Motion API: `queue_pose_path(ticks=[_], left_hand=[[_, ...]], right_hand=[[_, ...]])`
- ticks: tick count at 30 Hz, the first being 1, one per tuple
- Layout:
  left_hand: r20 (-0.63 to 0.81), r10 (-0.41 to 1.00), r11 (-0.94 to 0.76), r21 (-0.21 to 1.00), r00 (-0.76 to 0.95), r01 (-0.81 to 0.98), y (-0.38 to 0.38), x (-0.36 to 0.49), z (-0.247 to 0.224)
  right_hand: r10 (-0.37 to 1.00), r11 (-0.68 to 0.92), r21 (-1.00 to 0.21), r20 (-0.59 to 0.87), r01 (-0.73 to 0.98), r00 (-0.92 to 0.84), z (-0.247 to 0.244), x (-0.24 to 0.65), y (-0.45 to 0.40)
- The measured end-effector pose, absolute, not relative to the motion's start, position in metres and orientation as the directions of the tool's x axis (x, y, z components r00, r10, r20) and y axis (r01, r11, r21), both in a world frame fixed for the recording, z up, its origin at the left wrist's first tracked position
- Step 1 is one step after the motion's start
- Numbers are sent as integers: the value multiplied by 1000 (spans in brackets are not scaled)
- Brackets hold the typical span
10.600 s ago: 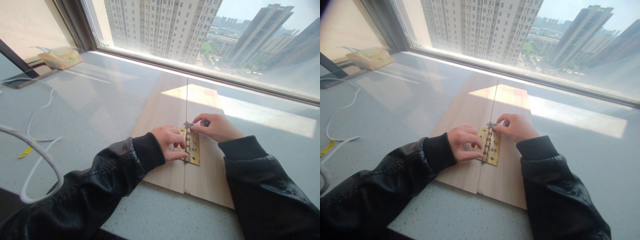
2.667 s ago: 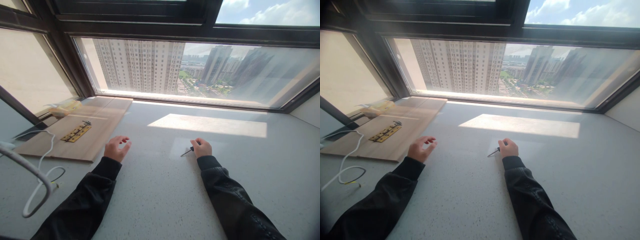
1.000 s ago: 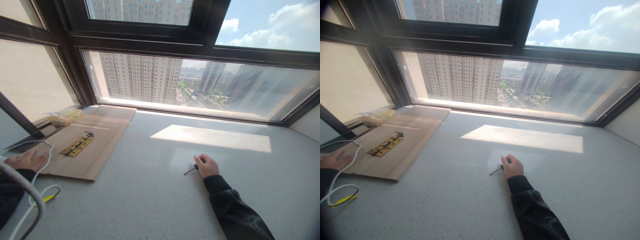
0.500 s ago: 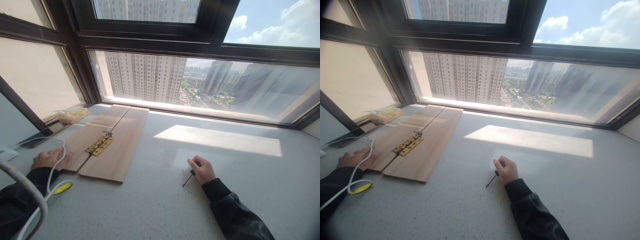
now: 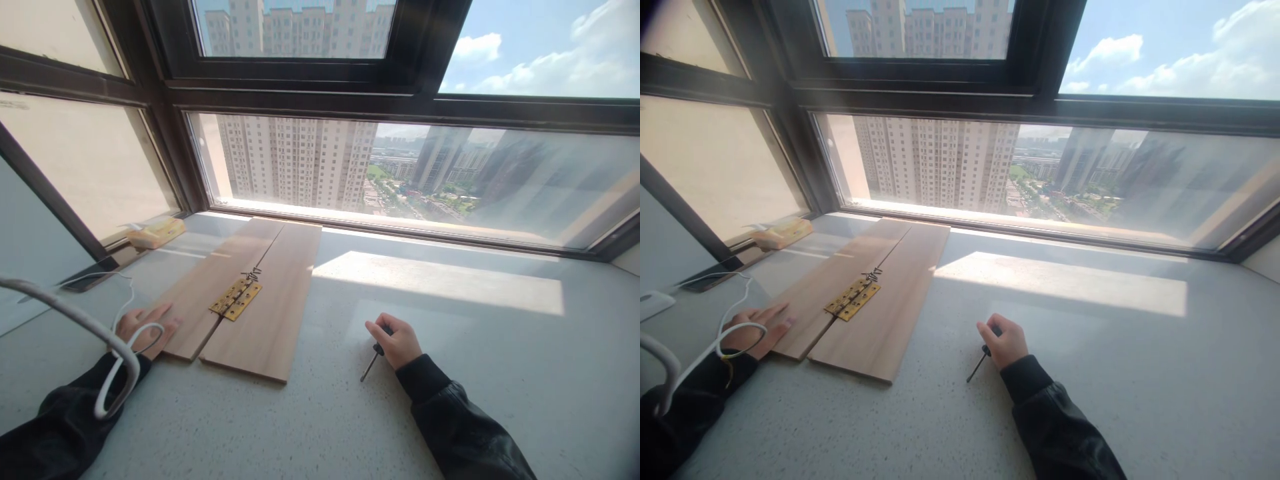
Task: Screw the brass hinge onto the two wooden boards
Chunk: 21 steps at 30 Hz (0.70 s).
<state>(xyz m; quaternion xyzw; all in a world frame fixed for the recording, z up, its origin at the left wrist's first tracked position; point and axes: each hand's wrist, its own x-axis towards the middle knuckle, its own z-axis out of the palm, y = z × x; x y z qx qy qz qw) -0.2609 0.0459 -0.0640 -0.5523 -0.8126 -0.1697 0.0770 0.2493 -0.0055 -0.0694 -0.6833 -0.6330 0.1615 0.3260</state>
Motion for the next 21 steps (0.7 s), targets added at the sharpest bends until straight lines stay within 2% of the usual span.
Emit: queue_pose_path(ticks=[9,12,21], left_hand=[[259,956,117,87,-136,989,12,-223,-80],[261,956,113,81,-130,990,2,-198,-78],[308,950,14,98,-44,995,-12,-153,-72]], right_hand=[[975,-87,-551,125,830,185,-52,268,-6],[974,-126,-521,97,844,206,-44,277,-9],[996,-87,-474,-57,876,68,-38,244,-5]])
